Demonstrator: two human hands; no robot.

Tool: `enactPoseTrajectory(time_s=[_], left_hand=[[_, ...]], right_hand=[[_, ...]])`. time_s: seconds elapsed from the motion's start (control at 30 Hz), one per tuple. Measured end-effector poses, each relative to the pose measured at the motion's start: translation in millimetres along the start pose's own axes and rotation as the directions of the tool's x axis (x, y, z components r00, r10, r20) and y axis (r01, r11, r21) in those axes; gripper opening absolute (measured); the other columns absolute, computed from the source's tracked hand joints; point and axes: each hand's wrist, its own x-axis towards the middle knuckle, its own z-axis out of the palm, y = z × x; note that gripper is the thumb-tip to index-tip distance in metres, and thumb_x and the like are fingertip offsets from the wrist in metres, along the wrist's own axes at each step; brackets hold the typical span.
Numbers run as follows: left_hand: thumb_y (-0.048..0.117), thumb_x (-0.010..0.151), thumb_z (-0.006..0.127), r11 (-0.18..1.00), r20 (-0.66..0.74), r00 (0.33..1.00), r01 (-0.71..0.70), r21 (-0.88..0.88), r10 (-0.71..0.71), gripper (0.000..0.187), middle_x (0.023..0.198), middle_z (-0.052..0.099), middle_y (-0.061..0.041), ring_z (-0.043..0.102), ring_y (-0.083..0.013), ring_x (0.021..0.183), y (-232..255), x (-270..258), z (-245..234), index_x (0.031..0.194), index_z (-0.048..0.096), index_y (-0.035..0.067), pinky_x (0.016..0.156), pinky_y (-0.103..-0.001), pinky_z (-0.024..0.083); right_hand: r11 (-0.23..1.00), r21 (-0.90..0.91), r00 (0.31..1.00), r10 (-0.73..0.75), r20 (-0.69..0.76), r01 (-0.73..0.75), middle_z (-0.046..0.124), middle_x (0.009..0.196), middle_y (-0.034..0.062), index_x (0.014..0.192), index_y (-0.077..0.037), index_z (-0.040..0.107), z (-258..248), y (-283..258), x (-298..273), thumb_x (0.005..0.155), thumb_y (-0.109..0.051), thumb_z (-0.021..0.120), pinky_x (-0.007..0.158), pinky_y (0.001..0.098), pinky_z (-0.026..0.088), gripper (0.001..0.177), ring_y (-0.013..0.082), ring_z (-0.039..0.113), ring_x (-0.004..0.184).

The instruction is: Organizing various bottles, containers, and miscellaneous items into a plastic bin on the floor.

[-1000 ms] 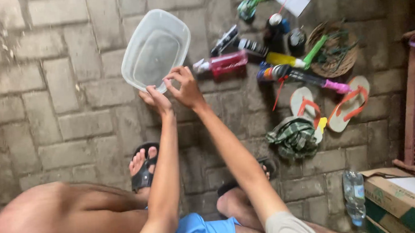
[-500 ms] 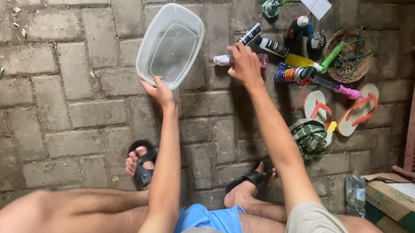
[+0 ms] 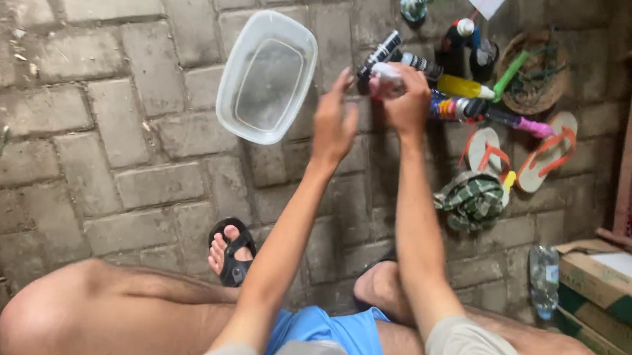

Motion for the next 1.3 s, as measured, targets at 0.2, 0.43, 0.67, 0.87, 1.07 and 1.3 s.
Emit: enactPoseTrajectory(time_s=[0.2, 0.43, 0.67, 0.87, 1.07, 1.3], left_hand=[[0.000, 0.081, 0.079, 0.972, 0.090, 0.968, -0.234, -0.024, 0.236, 0.077, 0.149, 0.056, -0.018, 0.053, -0.0339, 0.140, 2, 16, 19, 0.150, 0.047, 0.007, 0.117, -0.041, 0.045], [0.007, 0.089, 0.080, 0.943, -0.246, 0.930, -0.206, 0.261, 0.271, 0.055, 0.145, 0.062, -0.010, 0.061, -0.0288, 0.137, 47, -16, -77, 0.140, 0.060, 0.014, 0.120, -0.040, 0.049], [0.011, 0.091, 0.077, 0.959, -0.465, 0.880, 0.045, 0.281, 0.095, 0.042, 0.135, 0.068, -0.015, 0.067, -0.0357, 0.125, -22, -41, -117, 0.130, 0.062, 0.009, 0.113, -0.044, 0.050], [0.013, 0.088, 0.080, 0.913, -0.450, 0.887, 0.093, 0.397, 0.106, 0.043, 0.123, 0.071, -0.018, 0.066, -0.0449, 0.114, -52, -43, -122, 0.127, 0.062, 0.006, 0.119, -0.057, 0.037], [0.018, 0.091, 0.081, 0.931, -0.460, 0.887, 0.130, 0.341, 0.044, 0.045, 0.124, 0.070, -0.018, 0.065, -0.0458, 0.117, -54, -45, -122, 0.129, 0.060, 0.008, 0.113, -0.055, 0.045], [0.028, 0.089, 0.082, 0.911, -0.415, 0.904, 0.079, 0.404, 0.105, 0.056, 0.130, 0.068, -0.016, 0.065, -0.0413, 0.123, -60, -47, -129, 0.135, 0.057, 0.006, 0.123, -0.062, 0.033]], right_hand=[[0.682, 0.642, 0.893, 0.451, 0.009, -0.350, 0.075, 0.111, 0.0054, 0.119, -0.008, 0.073, -1, -23, -22, 0.090, -0.027, 0.085, 0.090, 0.0317, 0.060, 0.037, 0.0147, 0.072, 0.098], [0.822, 0.569, 0.999, 0.047, -0.023, -0.026, 0.075, 0.118, 0.0076, 0.116, -0.006, 0.075, 7, -147, 14, 0.092, -0.030, 0.086, 0.096, 0.0347, 0.058, 0.036, 0.0186, 0.071, 0.108], [0.832, 0.554, 0.953, -0.200, 0.226, 0.043, 0.076, 0.119, 0.0092, 0.117, -0.009, 0.075, 78, -168, 2, 0.085, -0.021, 0.085, 0.094, 0.0363, 0.059, 0.036, 0.0255, 0.072, 0.108], [0.885, 0.466, 0.934, -0.181, 0.307, 0.018, 0.076, 0.120, 0.0094, 0.117, -0.008, 0.075, 109, -155, -10, 0.078, -0.015, 0.084, 0.094, 0.0388, 0.059, 0.040, 0.0277, 0.071, 0.107], [0.828, 0.545, 0.929, -0.092, 0.359, -0.129, 0.074, 0.122, 0.0078, 0.117, -0.011, 0.075, 108, -161, -8, 0.081, -0.021, 0.084, 0.089, 0.0330, 0.063, 0.039, 0.0241, 0.070, 0.110], [0.835, 0.551, 0.943, -0.185, 0.277, 0.002, 0.073, 0.123, 0.0104, 0.126, -0.007, 0.069, 100, -161, -11, 0.079, -0.029, 0.088, 0.090, 0.0361, 0.059, 0.055, 0.0249, 0.068, 0.106]])
